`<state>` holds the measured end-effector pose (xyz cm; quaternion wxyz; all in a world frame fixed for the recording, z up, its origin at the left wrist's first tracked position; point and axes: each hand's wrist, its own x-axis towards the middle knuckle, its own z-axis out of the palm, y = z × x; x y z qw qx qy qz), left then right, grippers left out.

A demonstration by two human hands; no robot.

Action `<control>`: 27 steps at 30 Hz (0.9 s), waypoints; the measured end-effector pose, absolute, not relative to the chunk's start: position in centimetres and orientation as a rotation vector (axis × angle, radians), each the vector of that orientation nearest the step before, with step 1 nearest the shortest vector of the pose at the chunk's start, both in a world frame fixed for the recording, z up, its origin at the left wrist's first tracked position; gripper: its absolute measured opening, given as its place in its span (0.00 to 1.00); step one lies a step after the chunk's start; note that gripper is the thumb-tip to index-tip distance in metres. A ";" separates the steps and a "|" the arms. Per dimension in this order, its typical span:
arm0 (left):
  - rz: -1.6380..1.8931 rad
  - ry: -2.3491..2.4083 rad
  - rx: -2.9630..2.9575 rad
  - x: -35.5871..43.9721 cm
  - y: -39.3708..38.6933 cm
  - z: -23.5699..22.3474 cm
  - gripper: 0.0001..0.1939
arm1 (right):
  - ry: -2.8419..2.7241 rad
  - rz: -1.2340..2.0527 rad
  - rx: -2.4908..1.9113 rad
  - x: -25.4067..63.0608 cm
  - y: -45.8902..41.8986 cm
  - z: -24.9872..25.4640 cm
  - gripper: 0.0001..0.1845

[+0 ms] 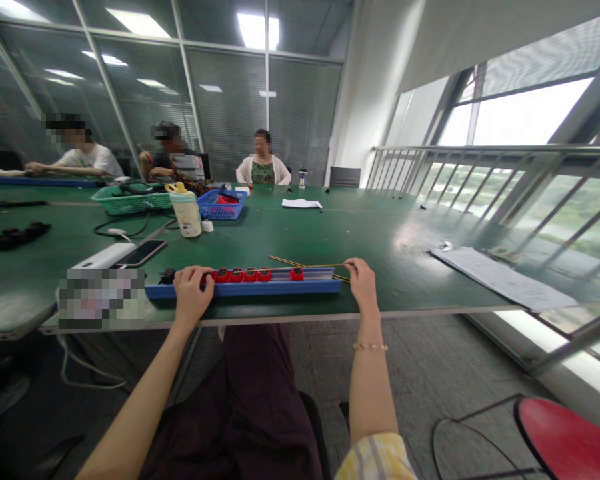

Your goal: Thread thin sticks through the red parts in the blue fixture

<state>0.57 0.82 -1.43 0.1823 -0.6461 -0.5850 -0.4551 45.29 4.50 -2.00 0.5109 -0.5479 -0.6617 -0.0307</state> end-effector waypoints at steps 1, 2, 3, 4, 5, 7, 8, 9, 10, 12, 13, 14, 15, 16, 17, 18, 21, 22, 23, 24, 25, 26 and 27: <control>-1.283 -1.651 -1.823 0.6 0.8 -1.4 0.12 | -1.578 -0.089 -1.314 45.3 4.4 -1.9 0.15; -1.283 -1.651 -1.822 0.6 0.8 -1.4 0.12 | -1.565 -0.105 -1.306 45.4 4.4 -1.9 0.15; -1.284 -1.649 -1.822 0.6 0.9 -1.4 0.12 | -1.551 -0.120 -1.298 45.4 4.4 -1.8 0.15; -1.285 -1.646 -1.823 0.5 0.9 -1.4 0.12 | -1.537 -0.133 -1.291 45.4 4.4 -1.8 0.15; -1.285 -1.642 -1.824 0.5 0.9 -1.4 0.12 | -1.523 -0.143 -1.286 45.4 4.4 -1.8 0.15; -1.282 -1.635 -1.822 0.5 0.9 -1.4 0.12 | -1.493 -0.163 -1.287 45.6 4.4 -1.8 0.15; -1.281 -1.635 -1.822 0.5 0.9 -1.4 0.12 | -1.476 -0.175 -1.295 45.7 4.4 -1.9 0.15; -1.280 -1.637 -1.822 0.5 0.9 -1.4 0.12 | -1.458 -0.188 -1.309 45.8 4.5 -2.0 0.15; -1.280 -1.641 -1.822 0.5 0.9 -1.4 0.12 | -1.440 -0.201 -1.329 45.9 4.5 -2.1 0.15; -1.284 -1.653 -1.825 0.5 0.9 -1.5 0.12 | -1.400 -0.224 -1.382 46.3 4.6 -2.4 0.16; -1.284 -1.657 -1.826 0.5 0.9 -1.5 0.12 | -1.380 -0.233 -1.412 46.5 4.6 -2.5 0.16; -1.283 -1.657 -1.826 0.5 0.9 -1.5 0.12 | -1.361 -0.239 -1.441 46.7 4.7 -2.7 0.16; -1.281 -1.655 -1.826 0.5 0.9 -1.5 0.11 | -1.341 -0.243 -1.470 46.9 4.7 -2.9 0.16; -1.279 -1.651 -1.825 0.5 1.0 -1.6 0.11 | -1.324 -0.244 -1.497 47.1 4.8 -3.2 0.16; -1.278 -1.647 -1.824 0.4 1.0 -1.6 0.11 | -1.308 -0.242 -1.525 47.2 4.8 -3.5 0.16; -1.278 -1.643 -1.824 0.4 1.0 -1.6 0.11 | -1.294 -0.237 -1.553 47.4 4.9 -3.9 0.16; -1.282 -1.640 -1.824 0.4 1.0 -1.7 0.11 | -1.263 -0.207 -1.628 48.0 5.0 -5.2 0.16; -1.284 -1.641 -1.824 0.4 1.0 -1.6 0.11 | -1.254 -0.192 -1.654 48.2 5.0 -5.7 0.16; -1.286 -1.642 -1.825 0.4 0.9 -1.6 0.11 | -1.248 -0.173 -1.678 48.5 5.1 -6.2 0.16; -1.287 -1.644 -1.826 0.5 0.9 -1.6 0.11 | -1.239 -0.154 -1.705 48.7 5.2 -6.6 0.16; -1.288 -1.645 -1.827 0.5 0.9 -1.6 0.12 | -1.233 -0.133 -1.733 48.9 5.2 -7.0 0.17; -1.288 -1.646 -1.826 0.5 0.9 -1.5 0.12 | -1.224 -0.117 -1.762 49.1 5.4 -7.3 0.17; -1.288 -1.645 -1.825 0.5 0.9 -1.5 0.12 | -1.217 -0.108 -1.792 49.2 5.5 -7.6 0.17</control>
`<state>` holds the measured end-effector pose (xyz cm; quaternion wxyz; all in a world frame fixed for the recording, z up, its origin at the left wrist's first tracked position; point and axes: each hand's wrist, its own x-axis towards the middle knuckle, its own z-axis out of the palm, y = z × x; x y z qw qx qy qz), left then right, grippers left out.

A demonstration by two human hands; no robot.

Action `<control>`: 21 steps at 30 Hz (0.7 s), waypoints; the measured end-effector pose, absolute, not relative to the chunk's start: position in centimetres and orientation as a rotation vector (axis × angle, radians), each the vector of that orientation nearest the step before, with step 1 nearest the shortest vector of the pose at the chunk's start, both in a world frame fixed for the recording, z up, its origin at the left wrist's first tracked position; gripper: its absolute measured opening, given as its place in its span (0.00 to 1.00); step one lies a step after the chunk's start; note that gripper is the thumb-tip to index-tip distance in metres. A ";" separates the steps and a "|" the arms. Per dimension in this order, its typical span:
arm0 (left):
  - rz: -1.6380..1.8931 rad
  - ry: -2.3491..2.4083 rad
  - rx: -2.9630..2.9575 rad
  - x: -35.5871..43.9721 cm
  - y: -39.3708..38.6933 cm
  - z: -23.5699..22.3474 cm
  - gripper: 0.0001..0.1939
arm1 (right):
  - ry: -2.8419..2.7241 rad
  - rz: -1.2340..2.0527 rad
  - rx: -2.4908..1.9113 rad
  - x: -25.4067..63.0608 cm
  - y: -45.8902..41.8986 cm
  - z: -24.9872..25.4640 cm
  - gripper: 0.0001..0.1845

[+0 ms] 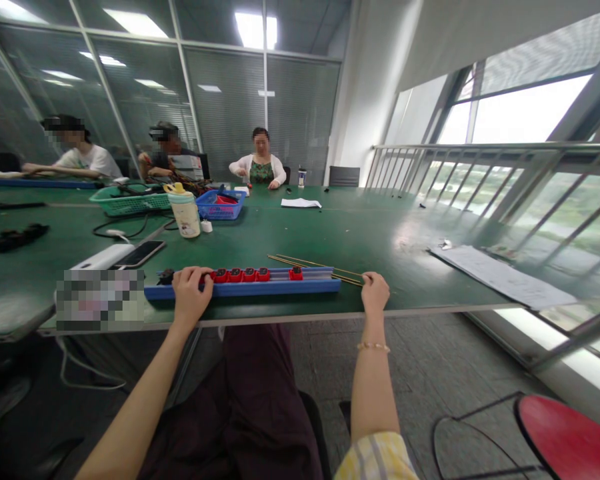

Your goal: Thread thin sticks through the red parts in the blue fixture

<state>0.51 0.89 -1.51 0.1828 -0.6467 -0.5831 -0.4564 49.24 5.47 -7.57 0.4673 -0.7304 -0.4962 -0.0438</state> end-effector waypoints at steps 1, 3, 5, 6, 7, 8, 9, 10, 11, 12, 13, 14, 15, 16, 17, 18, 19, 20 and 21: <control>-1.287 -1.644 -1.823 0.5 0.9 -1.5 0.12 | -1.215 -0.105 -1.824 49.4 5.6 -7.8 0.17; -1.286 -1.643 -1.820 0.5 0.9 -1.5 0.12 | -1.227 -0.117 -1.883 49.5 5.8 -8.0 0.17; -1.285 -1.651 -1.820 0.5 1.0 -1.5 0.12 | -1.258 -0.134 -1.929 49.5 5.9 -8.1 0.16; -1.284 -1.656 -1.821 0.5 1.0 -1.5 0.12 | -1.276 -0.135 -1.948 49.4 5.9 -8.1 0.16; -1.285 -1.659 -1.822 0.4 1.0 -1.5 0.12 | -1.295 -0.132 -1.963 49.3 5.9 -8.0 0.15; -1.287 -1.659 -1.824 0.4 1.0 -1.5 0.12 | -1.311 -0.124 -1.979 49.3 5.8 -8.0 0.15; -1.290 -1.657 -1.826 0.4 1.1 -1.5 0.12 | -1.324 -0.114 -1.995 49.2 5.7 -8.0 0.14; -1.294 -1.653 -1.828 0.4 1.1 -1.5 0.12 | -1.335 -0.103 -2.009 49.1 5.7 -7.9 0.14; -1.298 -1.650 -1.831 0.4 1.1 -1.5 0.12 | -1.345 -0.091 -2.022 49.0 5.6 -7.8 0.14; -1.299 -1.649 -1.833 0.4 1.1 -1.4 0.12 | -1.351 -0.079 -2.036 49.0 5.5 -7.7 0.14; -1.299 -1.650 -1.834 0.4 1.0 -1.4 0.12 | -1.353 -0.067 -2.050 49.0 5.5 -7.6 0.14; -1.298 -1.653 -1.834 0.4 1.0 -1.4 0.12 | -1.357 -0.049 -2.063 49.0 5.4 -7.4 0.14; -1.296 -1.655 -1.835 0.4 1.0 -1.3 0.12 | -1.366 -0.028 -2.074 49.0 5.4 -7.3 0.14; -1.295 -1.657 -1.836 0.5 1.0 -1.3 0.12 | -1.377 -0.007 -2.080 49.1 5.4 -7.2 0.14; -1.295 -1.659 -1.837 0.5 1.0 -1.3 0.12 | -1.394 0.012 -2.079 49.1 5.4 -7.1 0.13; -1.294 -1.660 -1.839 0.5 0.9 -1.3 0.12 | -1.412 0.028 -2.071 49.2 5.4 -7.0 0.13; -1.295 -1.660 -1.839 0.5 0.9 -1.3 0.12 | -1.425 0.044 -2.066 49.2 5.4 -6.9 0.13; -1.295 -1.659 -1.838 0.5 0.9 -1.3 0.12 | -1.430 0.057 -2.064 49.2 5.4 -6.8 0.13; -1.294 -1.657 -1.837 0.5 0.9 -1.3 0.12 | -1.425 0.068 -2.069 49.2 5.4 -6.7 0.13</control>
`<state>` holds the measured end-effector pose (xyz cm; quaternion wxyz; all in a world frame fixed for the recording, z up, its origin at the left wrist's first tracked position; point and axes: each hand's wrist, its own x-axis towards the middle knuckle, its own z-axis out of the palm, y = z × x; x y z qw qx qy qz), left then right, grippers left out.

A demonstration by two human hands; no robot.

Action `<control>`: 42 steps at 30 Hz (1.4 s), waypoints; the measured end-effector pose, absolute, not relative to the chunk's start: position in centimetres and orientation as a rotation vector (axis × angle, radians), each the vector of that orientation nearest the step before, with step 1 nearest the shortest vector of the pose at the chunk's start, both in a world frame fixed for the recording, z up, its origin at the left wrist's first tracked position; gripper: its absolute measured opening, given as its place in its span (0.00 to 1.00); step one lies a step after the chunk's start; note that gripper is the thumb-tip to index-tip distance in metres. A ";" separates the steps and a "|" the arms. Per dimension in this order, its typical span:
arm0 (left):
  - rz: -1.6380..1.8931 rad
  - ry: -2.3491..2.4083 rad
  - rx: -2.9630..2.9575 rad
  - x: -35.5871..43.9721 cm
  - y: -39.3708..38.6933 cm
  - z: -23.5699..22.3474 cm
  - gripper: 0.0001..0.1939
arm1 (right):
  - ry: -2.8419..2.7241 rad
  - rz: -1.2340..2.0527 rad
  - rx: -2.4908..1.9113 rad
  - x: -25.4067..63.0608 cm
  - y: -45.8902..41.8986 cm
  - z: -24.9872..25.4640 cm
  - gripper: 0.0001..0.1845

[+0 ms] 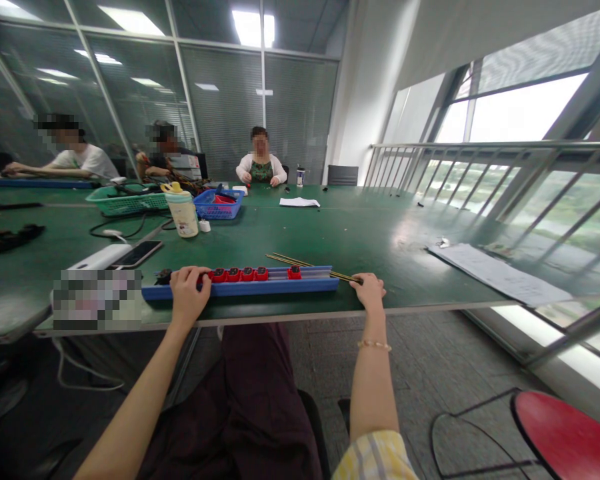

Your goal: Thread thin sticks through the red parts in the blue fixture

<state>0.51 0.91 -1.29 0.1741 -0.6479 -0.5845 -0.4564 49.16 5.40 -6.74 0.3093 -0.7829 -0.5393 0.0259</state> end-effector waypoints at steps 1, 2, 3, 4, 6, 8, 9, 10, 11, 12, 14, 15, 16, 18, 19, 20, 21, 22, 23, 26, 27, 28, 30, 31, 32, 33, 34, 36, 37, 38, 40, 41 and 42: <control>-1.293 -1.654 -1.836 0.5 0.9 -1.3 0.12 | -1.413 0.081 -2.081 49.1 5.4 -6.6 0.13; -1.292 -1.650 -1.835 0.5 0.9 -1.3 0.12 | -1.395 0.093 -2.100 49.0 5.4 -6.6 0.12; -1.292 -1.647 -1.836 0.5 1.0 -1.4 0.12 | -1.380 0.104 -2.120 48.9 5.4 -6.5 0.11; -1.292 -1.646 -1.837 0.5 1.0 -1.4 0.12 | -1.373 0.113 -2.136 48.8 5.4 -6.4 0.11; -1.297 -1.643 -1.841 0.4 1.0 -1.5 0.12 | -1.378 0.120 -2.158 48.6 5.4 -6.2 0.11; -1.304 -1.645 -1.847 0.4 1.1 -1.5 0.12 | -1.395 0.113 -2.178 48.4 5.5 -6.2 0.11; -1.306 -1.650 -1.850 0.4 1.1 -1.5 0.12 | -1.404 0.105 -2.194 48.4 5.5 -6.2 0.12; -1.307 -1.655 -1.852 0.4 1.1 -1.5 0.12 | -1.413 0.097 -2.213 48.3 5.5 -6.2 0.13; -1.306 -1.661 -1.853 0.4 1.1 -1.5 0.12 | -1.425 0.090 -2.234 48.2 5.5 -6.3 0.14; -1.306 -1.664 -1.853 0.4 1.1 -1.5 0.12 | -1.441 0.081 -2.252 48.1 5.5 -6.3 0.14; -1.309 -1.661 -1.852 0.4 1.0 -1.5 0.12 | -1.477 0.057 -2.281 47.8 5.4 -6.3 0.16; -1.310 -1.657 -1.851 0.4 1.0 -1.4 0.12 | -1.490 0.045 -2.293 47.6 5.4 -6.3 0.16; -1.310 -1.655 -1.852 0.4 1.0 -1.4 0.12 | -1.499 0.032 -2.306 47.4 5.3 -6.3 0.17; -1.307 -1.659 -1.850 0.5 0.9 -1.3 0.12 | -1.506 0.008 -2.331 47.0 5.2 -6.2 0.17; -1.305 -1.662 -1.847 0.5 0.9 -1.3 0.12 | -1.508 -0.003 -2.344 46.8 5.2 -6.1 0.17; -1.304 -1.664 -1.845 0.5 0.9 -1.3 0.12 | -1.512 -0.012 -2.353 46.6 5.1 -6.1 0.17; -1.303 -1.663 -1.844 0.5 0.9 -1.3 0.12 | -1.518 -0.019 -2.358 46.4 5.1 -6.0 0.17; -1.303 -1.661 -1.843 0.6 0.9 -1.3 0.12 | -1.525 -0.021 -2.359 46.3 5.1 -5.9 0.17; -1.303 -1.658 -1.844 0.6 0.9 -1.3 0.12 | -1.531 -0.018 -2.355 46.2 5.0 -5.9 0.16; -1.303 -1.650 -1.848 0.6 0.9 -1.3 0.12 | -1.551 0.004 -2.318 46.4 4.9 -5.8 0.15; -1.303 -1.648 -1.846 0.6 0.9 -1.3 0.12 | -1.562 0.011 -2.301 46.5 4.9 -5.8 0.15; -1.304 -1.648 -1.846 0.6 0.9 -1.4 0.12 | -1.575 0.013 -2.287 46.6 4.9 -5.8 0.15; -1.302 -1.656 -1.850 0.6 0.9 -1.3 0.12 | -1.597 0.012 -2.267 46.9 4.9 -5.9 0.16; -1.301 -1.664 -1.854 0.6 0.9 -1.3 0.12 | -1.609 0.013 -2.262 47.0 4.9 -5.9 0.16; -1.299 -1.671 -1.858 0.6 0.9 -1.3 0.12 | -1.620 0.016 -2.260 47.1 4.9 -6.0 0.17; -1.299 -1.677 -1.860 0.6 0.9 -1.3 0.12 | -1.631 0.023 -2.261 47.2 4.9 -6.1 0.17; -1.300 -1.680 -1.860 0.6 0.9 -1.3 0.12 | -1.640 0.029 -2.264 47.2 4.9 -6.1 0.17; -1.303 -1.679 -1.858 0.6 0.9 -1.3 0.12 | -1.638 0.029 -2.279 47.1 4.9 -6.2 0.18; -1.304 -1.677 -1.858 0.6 0.9 -1.3 0.12 | -1.627 0.022 -2.288 47.1 4.9 -6.2 0.18; -1.304 -1.676 -1.858 0.5 0.9 -1.3 0.12 | -1.609 0.014 -2.294 47.0 4.9 -6.2 0.18; -1.304 -1.673 -1.857 0.5 0.9 -1.3 0.12 | -1.566 0.009 -2.290 46.9 4.9 -6.1 0.19; -1.305 -1.672 -1.858 0.5 0.9 -1.3 0.12 | -1.543 0.018 -2.278 46.9 4.9 -6.0 0.19; -1.305 -1.671 -1.858 0.5 0.9 -1.3 0.12 | -1.521 0.035 -2.259 47.0 4.9 -5.9 0.19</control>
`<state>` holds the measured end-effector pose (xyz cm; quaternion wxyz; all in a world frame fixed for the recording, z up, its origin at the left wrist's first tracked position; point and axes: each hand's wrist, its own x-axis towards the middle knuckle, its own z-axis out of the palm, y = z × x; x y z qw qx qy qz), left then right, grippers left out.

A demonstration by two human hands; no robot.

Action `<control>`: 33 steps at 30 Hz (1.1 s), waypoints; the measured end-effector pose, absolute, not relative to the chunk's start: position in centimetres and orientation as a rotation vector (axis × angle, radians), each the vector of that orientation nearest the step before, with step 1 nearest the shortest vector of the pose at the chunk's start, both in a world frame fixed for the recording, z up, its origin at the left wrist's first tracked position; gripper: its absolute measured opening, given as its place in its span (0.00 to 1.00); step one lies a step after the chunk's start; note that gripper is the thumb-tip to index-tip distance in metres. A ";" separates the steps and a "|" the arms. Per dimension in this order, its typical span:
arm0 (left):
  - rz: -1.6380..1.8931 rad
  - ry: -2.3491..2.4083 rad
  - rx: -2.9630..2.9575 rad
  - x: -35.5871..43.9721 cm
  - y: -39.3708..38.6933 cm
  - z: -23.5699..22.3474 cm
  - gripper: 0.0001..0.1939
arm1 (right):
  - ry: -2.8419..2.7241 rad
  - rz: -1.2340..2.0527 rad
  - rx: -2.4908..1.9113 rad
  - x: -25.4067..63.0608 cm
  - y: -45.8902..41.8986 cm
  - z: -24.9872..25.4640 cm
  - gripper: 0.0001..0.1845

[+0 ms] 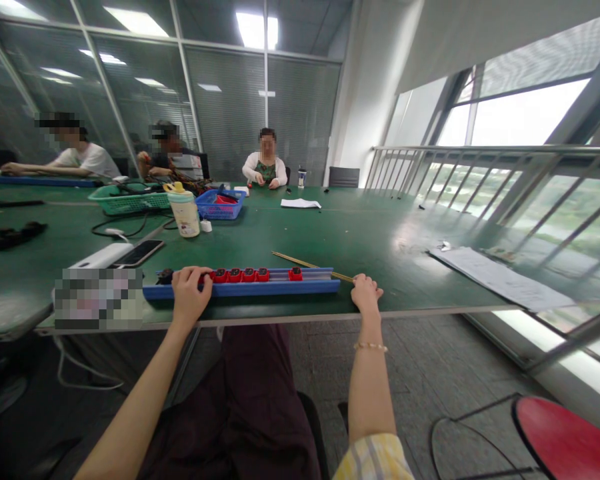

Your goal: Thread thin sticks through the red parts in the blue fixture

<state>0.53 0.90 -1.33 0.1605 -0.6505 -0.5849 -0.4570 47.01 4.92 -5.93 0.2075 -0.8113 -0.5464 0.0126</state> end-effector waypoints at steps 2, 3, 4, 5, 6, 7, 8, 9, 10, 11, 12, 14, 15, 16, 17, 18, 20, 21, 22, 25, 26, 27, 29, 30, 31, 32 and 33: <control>-1.306 -1.670 -1.860 0.6 0.9 -1.3 0.12 | -1.481 0.088 -2.216 47.4 5.0 -5.8 0.18; -1.306 -1.669 -1.859 0.6 0.9 -1.3 0.12 | -1.463 0.116 -2.197 47.6 5.0 -5.7 0.17; -1.308 -1.666 -1.857 0.6 0.9 -1.3 0.12 | -1.445 0.137 -2.179 47.8 5.1 -5.7 0.16; -1.309 -1.664 -1.856 0.6 0.8 -1.3 0.12 | -1.430 0.147 -2.163 48.1 5.1 -5.7 0.16; -1.311 -1.662 -1.856 0.6 0.8 -1.2 0.12 | -1.420 0.146 -2.145 48.4 5.2 -5.7 0.15; -1.312 -1.661 -1.855 0.6 0.8 -1.2 0.12 | -1.417 0.139 -2.125 48.6 5.2 -5.8 0.14; -1.312 -1.664 -1.854 0.6 0.9 -1.3 0.12 | -1.423 0.131 -2.104 48.8 5.3 -5.9 0.14; -1.310 -1.668 -1.853 0.6 0.9 -1.3 0.12 | -1.433 0.125 -2.081 49.0 5.4 -6.1 0.14; -1.309 -1.673 -1.852 0.6 0.9 -1.3 0.12 | -1.445 0.124 -2.060 49.2 5.4 -6.2 0.14; -1.307 -1.676 -1.853 0.6 0.9 -1.3 0.12 | -1.455 0.124 -2.039 49.4 5.5 -6.3 0.14; -1.306 -1.677 -1.854 0.5 0.9 -1.3 0.12 | -1.462 0.126 -2.020 49.5 5.5 -6.4 0.14; -1.306 -1.674 -1.857 0.5 0.9 -1.4 0.12 | -1.470 0.133 -1.982 49.8 5.6 -6.4 0.14; -1.307 -1.671 -1.856 0.5 1.0 -1.5 0.12 | -1.473 0.140 -1.964 49.8 5.5 -6.4 0.14; -1.307 -1.667 -1.856 0.5 1.0 -1.5 0.12 | -1.476 0.152 -1.946 49.8 5.5 -6.4 0.15; -1.308 -1.661 -1.854 0.4 1.0 -1.5 0.12 | -1.479 0.166 -1.924 49.8 5.4 -6.3 0.15; -1.308 -1.655 -1.852 0.4 1.0 -1.6 0.12 | -1.478 0.178 -1.900 49.8 5.4 -6.2 0.15; -1.307 -1.642 -1.849 0.4 1.1 -1.6 0.12 | -1.449 0.191 -1.861 49.6 5.3 -6.1 0.15; -1.306 -1.637 -1.847 0.4 1.1 -1.7 0.12 | -1.423 0.188 -1.853 49.6 5.3 -6.0 0.14; -1.305 -1.633 -1.843 0.4 1.1 -1.7 0.12 | -1.392 0.182 -1.853 49.5 5.3 -6.0 0.14; -1.305 -1.620 -1.834 0.3 1.2 -1.8 0.11 | -1.318 0.176 -1.863 49.6 5.1 -5.8 0.12; -1.306 -1.616 -1.834 0.3 1.3 -1.8 0.11 | -1.310 0.180 -1.856 49.7 5.1 -5.8 0.12; -1.308 -1.614 -1.836 0.3 1.3 -1.8 0.11 | -1.307 0.181 -1.843 49.7 5.0 -5.7 0.12; -1.309 -1.615 -1.839 0.2 1.3 -1.8 0.11 | -1.307 0.142 -1.806 49.7 4.7 -5.4 0.13; -1.308 -1.617 -1.841 0.2 1.3 -1.8 0.11 | -1.299 0.097 -1.793 49.6 4.6 -5.2 0.14; -1.308 -1.618 -1.840 0.2 1.3 -1.8 0.11 | -1.282 0.038 -1.786 49.4 4.4 -5.0 0.15; -1.308 -1.619 -1.840 0.2 1.3 -1.8 0.11 | -1.258 -0.032 -1.785 49.1 4.3 -4.7 0.17; -1.308 -1.620 -1.840 0.3 1.2 -1.8 0.11 | -1.229 -0.104 -1.788 48.8 4.2 -4.4 0.18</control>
